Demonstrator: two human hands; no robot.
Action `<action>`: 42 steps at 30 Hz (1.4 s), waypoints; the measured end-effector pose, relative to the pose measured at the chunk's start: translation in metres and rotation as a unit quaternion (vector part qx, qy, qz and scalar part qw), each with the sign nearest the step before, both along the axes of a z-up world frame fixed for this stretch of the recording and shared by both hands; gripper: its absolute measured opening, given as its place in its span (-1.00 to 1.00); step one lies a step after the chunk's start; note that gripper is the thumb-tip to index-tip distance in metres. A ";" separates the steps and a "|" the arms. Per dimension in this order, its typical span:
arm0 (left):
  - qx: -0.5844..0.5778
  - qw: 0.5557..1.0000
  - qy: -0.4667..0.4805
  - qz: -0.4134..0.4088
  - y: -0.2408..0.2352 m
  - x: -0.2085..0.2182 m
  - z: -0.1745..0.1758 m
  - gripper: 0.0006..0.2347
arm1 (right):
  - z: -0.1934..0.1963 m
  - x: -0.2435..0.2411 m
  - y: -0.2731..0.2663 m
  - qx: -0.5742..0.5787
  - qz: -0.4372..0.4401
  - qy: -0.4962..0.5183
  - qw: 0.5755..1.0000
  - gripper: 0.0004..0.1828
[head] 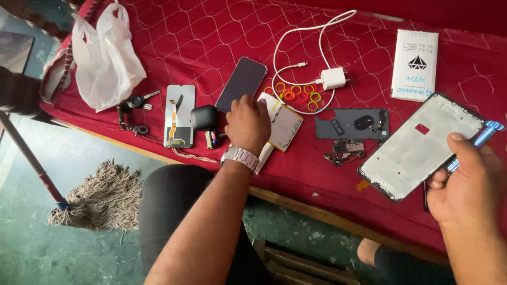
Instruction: The person applies adhesive to the edges of a smartphone screen and presses it onto the phone's frame. They then use a screwdriver to tighten screws along the perimeter of the device's back casing.
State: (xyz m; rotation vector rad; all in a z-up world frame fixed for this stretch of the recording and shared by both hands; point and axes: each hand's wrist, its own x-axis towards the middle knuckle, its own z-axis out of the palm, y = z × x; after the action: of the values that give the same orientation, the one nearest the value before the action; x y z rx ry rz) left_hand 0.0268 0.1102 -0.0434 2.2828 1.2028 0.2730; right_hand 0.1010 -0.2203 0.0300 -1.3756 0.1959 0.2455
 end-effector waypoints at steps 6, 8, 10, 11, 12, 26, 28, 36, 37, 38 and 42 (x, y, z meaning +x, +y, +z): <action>-0.034 0.993 0.114 0.022 0.003 -0.010 0.007 -0.73 | -0.004 0.001 -0.005 0.000 -0.014 0.012 1.000 -0.91; -0.070 0.991 0.109 0.025 0.009 -0.007 0.011 -0.69 | -0.007 0.002 -0.007 0.008 -0.016 0.014 1.000 -0.92; -0.073 0.991 0.108 0.024 0.016 -0.007 0.013 -0.67 | -0.008 0.000 -0.010 -0.001 -0.026 0.022 0.999 -0.92; -0.075 0.991 0.107 0.024 0.020 -0.007 0.013 -0.66 | -0.008 0.001 -0.009 -0.011 -0.033 0.028 0.999 -0.92; -0.071 0.992 0.099 0.019 0.023 -0.007 0.014 -0.68 | -0.008 0.000 -0.007 -0.021 -0.041 0.034 0.998 -0.91; -0.703 0.624 -0.229 -0.254 -0.090 -0.007 0.058 -0.56 | 0.008 -0.033 0.022 -0.068 0.179 0.094 0.977 -0.81; -0.675 0.649 -0.243 -0.252 -0.097 -0.006 0.058 -0.62 | 0.006 -0.034 0.025 -0.056 0.192 0.086 0.976 -0.79; -0.655 0.671 -0.344 -0.057 -0.052 0.006 0.069 -0.64 | 0.004 -0.016 0.020 -0.023 0.152 0.117 0.981 -0.82; -0.667 0.657 -0.345 -0.072 -0.052 0.006 0.073 -0.60 | 0.003 -0.014 0.019 -0.008 0.129 0.099 0.987 -0.82; -0.679 0.642 -0.345 -0.087 -0.053 0.006 0.077 -0.57 | 0.002 -0.013 0.018 0.008 0.107 0.081 0.991 -0.82; -0.823 0.495 -0.241 -0.141 -0.065 -0.004 0.094 -0.57 | 0.005 -0.009 0.013 0.053 0.056 0.043 0.996 -0.82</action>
State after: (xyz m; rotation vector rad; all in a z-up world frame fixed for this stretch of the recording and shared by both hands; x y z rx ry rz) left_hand 0.0225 0.0455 0.0508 0.4787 0.2434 -0.3065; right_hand 0.0920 -0.2078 0.0354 -1.2724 0.1748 0.4049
